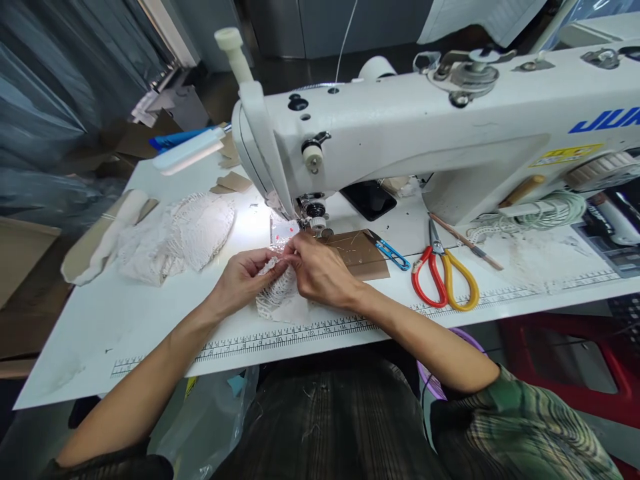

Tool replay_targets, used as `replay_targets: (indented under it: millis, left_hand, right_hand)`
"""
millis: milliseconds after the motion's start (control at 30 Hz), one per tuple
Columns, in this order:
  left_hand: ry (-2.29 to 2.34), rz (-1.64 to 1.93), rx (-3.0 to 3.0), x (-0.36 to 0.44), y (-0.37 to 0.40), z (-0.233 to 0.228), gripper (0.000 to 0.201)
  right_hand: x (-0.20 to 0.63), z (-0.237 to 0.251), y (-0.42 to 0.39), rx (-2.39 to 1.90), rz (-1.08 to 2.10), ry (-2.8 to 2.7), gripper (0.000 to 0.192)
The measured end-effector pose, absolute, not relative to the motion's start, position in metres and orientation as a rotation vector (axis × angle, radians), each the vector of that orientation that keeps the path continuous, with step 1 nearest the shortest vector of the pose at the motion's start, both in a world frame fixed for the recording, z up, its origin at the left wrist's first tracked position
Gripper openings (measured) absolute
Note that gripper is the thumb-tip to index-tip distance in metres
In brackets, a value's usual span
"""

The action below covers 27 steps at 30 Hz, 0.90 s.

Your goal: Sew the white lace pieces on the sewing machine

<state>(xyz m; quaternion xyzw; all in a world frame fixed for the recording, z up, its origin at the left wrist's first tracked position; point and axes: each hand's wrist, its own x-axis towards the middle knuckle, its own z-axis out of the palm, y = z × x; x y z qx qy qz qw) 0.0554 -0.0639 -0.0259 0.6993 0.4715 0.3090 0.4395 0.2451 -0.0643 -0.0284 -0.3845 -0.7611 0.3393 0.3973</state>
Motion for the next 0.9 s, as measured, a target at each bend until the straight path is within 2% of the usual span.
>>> replay_targets:
  millis: [167, 333, 467, 667, 767, 900]
  left_hand:
    - [1.055, 0.723, 1.943, 0.053, -0.067, -0.019, 0.030]
    - [1.072, 0.605, 2.125, 0.039, -0.067, -0.018, 0.021]
    - [1.018, 0.481, 2.025, 0.039, -0.068, -0.023, 0.019]
    - [1.098, 0.542, 1.897, 0.049, -0.075, -0.026, 0.025]
    - [0.984, 0.544, 1.968, 0.048, -0.074, -0.024, 0.029]
    - [0.926, 0.610, 2.038, 0.048, -0.072, -0.021, 0.034]
  right_hand:
    - [0.237, -0.021, -0.078, -0.834, 0.936, -1.852, 0.007]
    - [0.254, -0.028, -0.090, -1.085, 0.914, -1.902, 0.012]
    - [0.265, -0.033, -0.091, -1.151, 0.971, -1.865, 0.009]
    - [0.250, -0.025, -0.090, -0.937, 0.873, -1.770, 0.007]
    - [0.240, -0.022, -0.092, -0.778, 0.898, -1.763, 0.006]
    - [0.235, -0.022, -0.093, -0.845, 0.826, -1.929, 0.005]
